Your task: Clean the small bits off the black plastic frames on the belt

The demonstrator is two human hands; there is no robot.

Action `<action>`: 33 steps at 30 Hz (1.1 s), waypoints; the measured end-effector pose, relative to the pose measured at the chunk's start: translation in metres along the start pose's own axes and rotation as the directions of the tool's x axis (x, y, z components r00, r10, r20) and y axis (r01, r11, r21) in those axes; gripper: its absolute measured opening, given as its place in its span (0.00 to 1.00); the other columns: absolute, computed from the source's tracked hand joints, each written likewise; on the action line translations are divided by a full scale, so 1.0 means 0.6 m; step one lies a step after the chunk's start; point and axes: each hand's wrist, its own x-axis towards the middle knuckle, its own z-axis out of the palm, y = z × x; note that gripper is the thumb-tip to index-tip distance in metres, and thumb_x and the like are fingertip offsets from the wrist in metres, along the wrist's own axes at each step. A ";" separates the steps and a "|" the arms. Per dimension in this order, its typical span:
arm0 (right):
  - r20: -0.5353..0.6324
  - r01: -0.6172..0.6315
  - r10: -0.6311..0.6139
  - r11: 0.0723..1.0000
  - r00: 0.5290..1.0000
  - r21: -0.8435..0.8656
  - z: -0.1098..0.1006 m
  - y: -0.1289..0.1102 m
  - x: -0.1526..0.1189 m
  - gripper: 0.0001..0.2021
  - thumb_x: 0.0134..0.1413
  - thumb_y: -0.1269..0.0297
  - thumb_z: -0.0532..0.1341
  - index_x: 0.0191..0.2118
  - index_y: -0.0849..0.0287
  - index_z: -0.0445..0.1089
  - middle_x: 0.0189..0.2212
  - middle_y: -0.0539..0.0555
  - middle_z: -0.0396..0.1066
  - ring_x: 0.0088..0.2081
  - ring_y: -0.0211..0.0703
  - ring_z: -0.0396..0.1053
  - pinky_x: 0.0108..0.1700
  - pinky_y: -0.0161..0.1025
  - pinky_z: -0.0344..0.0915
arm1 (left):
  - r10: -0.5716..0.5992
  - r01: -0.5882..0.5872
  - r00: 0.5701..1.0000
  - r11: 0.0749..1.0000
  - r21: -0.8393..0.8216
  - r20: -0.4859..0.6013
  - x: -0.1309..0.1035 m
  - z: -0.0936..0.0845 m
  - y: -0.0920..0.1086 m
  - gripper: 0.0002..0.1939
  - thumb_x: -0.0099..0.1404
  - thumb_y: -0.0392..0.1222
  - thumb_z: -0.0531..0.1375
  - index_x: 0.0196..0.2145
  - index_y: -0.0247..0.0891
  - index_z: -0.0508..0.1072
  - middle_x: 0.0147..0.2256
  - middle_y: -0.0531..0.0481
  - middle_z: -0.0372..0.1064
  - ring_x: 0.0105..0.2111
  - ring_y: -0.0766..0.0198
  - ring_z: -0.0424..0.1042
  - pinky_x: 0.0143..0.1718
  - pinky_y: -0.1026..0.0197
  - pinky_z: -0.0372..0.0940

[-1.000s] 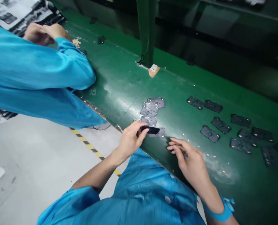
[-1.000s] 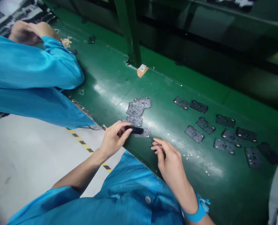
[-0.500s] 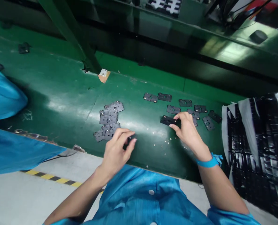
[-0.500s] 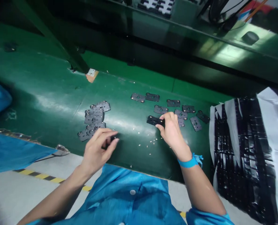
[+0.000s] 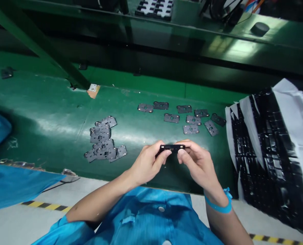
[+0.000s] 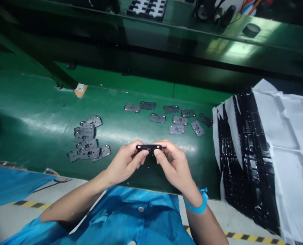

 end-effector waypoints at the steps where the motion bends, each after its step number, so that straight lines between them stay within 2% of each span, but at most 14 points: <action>1: -0.028 0.003 -0.002 1.000 1.000 0.018 0.000 0.001 -0.003 0.10 0.75 0.57 0.61 0.46 0.56 0.77 0.33 0.51 0.72 0.28 0.38 0.68 0.32 0.36 0.66 | 0.005 -0.005 1.000 1.000 0.009 -0.005 -0.003 0.005 0.002 0.15 0.79 0.47 0.55 0.34 0.40 0.65 0.24 0.58 0.66 0.24 0.67 0.66 0.31 0.64 0.59; 5: -0.122 0.036 -0.029 0.998 0.992 0.056 0.007 0.009 -0.006 0.13 0.74 0.56 0.60 0.40 0.57 0.78 0.28 0.49 0.69 0.25 0.37 0.63 0.28 0.37 0.62 | 0.055 -0.051 0.997 0.995 0.083 -0.048 -0.010 0.022 0.007 0.13 0.79 0.45 0.55 0.34 0.41 0.64 0.25 0.59 0.59 0.23 0.68 0.59 0.29 0.64 0.54; 9: -0.153 0.076 -0.069 0.996 0.986 0.043 0.012 0.022 -0.010 0.14 0.74 0.57 0.60 0.39 0.57 0.79 0.30 0.51 0.72 0.26 0.38 0.64 0.29 0.37 0.61 | 0.061 -0.058 0.997 0.996 0.063 -0.051 -0.012 0.031 0.003 0.14 0.80 0.45 0.54 0.34 0.41 0.62 0.24 0.60 0.55 0.23 0.69 0.56 0.28 0.64 0.52; 17: -0.168 0.069 -0.068 0.998 0.983 -0.004 0.017 0.034 -0.014 0.12 0.72 0.61 0.60 0.40 0.57 0.80 0.33 0.53 0.74 0.28 0.39 0.68 0.31 0.38 0.63 | -0.013 0.013 0.999 1.000 0.006 -0.052 -0.014 0.034 -0.004 0.15 0.80 0.48 0.53 0.34 0.41 0.62 0.24 0.58 0.60 0.23 0.67 0.60 0.29 0.63 0.54; 26: -0.149 0.046 -0.042 0.999 0.988 0.020 0.016 0.035 -0.012 0.14 0.73 0.57 0.60 0.39 0.56 0.80 0.35 0.55 0.76 0.31 0.42 0.71 0.33 0.39 0.67 | 0.043 -0.041 0.997 0.999 0.034 -0.061 -0.012 0.033 -0.006 0.13 0.79 0.45 0.54 0.34 0.42 0.62 0.24 0.59 0.57 0.23 0.68 0.57 0.28 0.63 0.53; 33: -0.199 0.087 -0.081 0.996 0.977 0.020 0.027 0.038 -0.009 0.10 0.68 0.66 0.60 0.36 0.56 0.79 0.34 0.54 0.77 0.36 0.45 0.74 0.39 0.40 0.69 | 0.049 -0.045 0.996 0.997 0.056 -0.075 -0.012 0.036 -0.012 0.12 0.79 0.43 0.54 0.34 0.41 0.62 0.25 0.59 0.57 0.24 0.68 0.57 0.29 0.64 0.54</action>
